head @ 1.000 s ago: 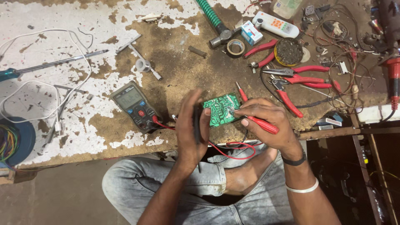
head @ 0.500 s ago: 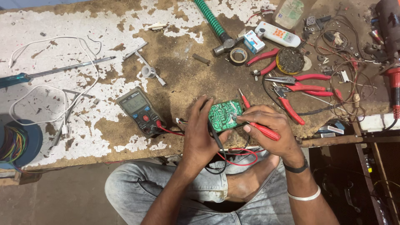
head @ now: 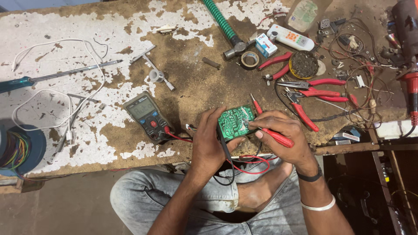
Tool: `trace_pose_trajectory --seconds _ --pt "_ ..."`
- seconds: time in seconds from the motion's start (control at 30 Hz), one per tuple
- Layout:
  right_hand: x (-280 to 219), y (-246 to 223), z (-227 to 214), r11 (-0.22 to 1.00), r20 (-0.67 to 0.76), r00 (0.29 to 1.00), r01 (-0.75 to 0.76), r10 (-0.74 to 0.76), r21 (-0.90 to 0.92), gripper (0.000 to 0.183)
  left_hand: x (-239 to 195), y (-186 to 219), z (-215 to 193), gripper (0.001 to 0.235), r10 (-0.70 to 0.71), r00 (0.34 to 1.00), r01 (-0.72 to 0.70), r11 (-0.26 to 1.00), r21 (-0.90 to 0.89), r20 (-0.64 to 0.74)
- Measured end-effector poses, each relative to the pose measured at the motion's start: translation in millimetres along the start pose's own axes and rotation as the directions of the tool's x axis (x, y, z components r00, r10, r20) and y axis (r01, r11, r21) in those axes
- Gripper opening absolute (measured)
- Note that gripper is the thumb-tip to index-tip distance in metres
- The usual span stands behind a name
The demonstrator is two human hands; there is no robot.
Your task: The person sits cross-legged on the floor and uses a multimeter to test various points on a green circuit board. They hold the board in one hand and use the multimeter probes with the other to check continuity or voltage at different locations on the board.
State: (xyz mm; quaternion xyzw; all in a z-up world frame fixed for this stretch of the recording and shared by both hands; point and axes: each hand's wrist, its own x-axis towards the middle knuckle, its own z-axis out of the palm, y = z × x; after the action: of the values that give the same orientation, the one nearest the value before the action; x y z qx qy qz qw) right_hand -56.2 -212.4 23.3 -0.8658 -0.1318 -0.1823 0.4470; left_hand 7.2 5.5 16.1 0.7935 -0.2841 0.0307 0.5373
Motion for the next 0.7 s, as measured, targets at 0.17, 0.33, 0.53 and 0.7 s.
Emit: trace_pose_trajectory --seconds 0.17,0.33,0.53,0.7 --pt "-0.6 -0.2 -0.5 1.0 0.006 1.0 -0.016 0.016 0.019 0.022 -0.4 -1.0 1.5 0.083 0.021 0.999 -0.021 1.0 0.018 -0.026" --pt "-0.5 0.1 0.1 1.0 0.002 1.0 -0.017 0.017 0.026 0.023 -1.0 -2.1 1.8 0.084 0.054 0.998 -0.052 0.998 0.045 -0.043" --pt "-1.1 1.0 0.7 1.0 -0.004 1.0 -0.026 0.026 0.011 0.021 -0.6 -1.5 1.6 0.083 0.042 0.999 -0.042 0.999 0.023 -0.03" --pt "-0.2 0.8 0.0 1.0 0.001 1.0 -0.02 0.02 0.011 0.022 -0.4 -0.9 1.7 0.082 0.006 1.0 -0.005 1.0 0.021 -0.022"
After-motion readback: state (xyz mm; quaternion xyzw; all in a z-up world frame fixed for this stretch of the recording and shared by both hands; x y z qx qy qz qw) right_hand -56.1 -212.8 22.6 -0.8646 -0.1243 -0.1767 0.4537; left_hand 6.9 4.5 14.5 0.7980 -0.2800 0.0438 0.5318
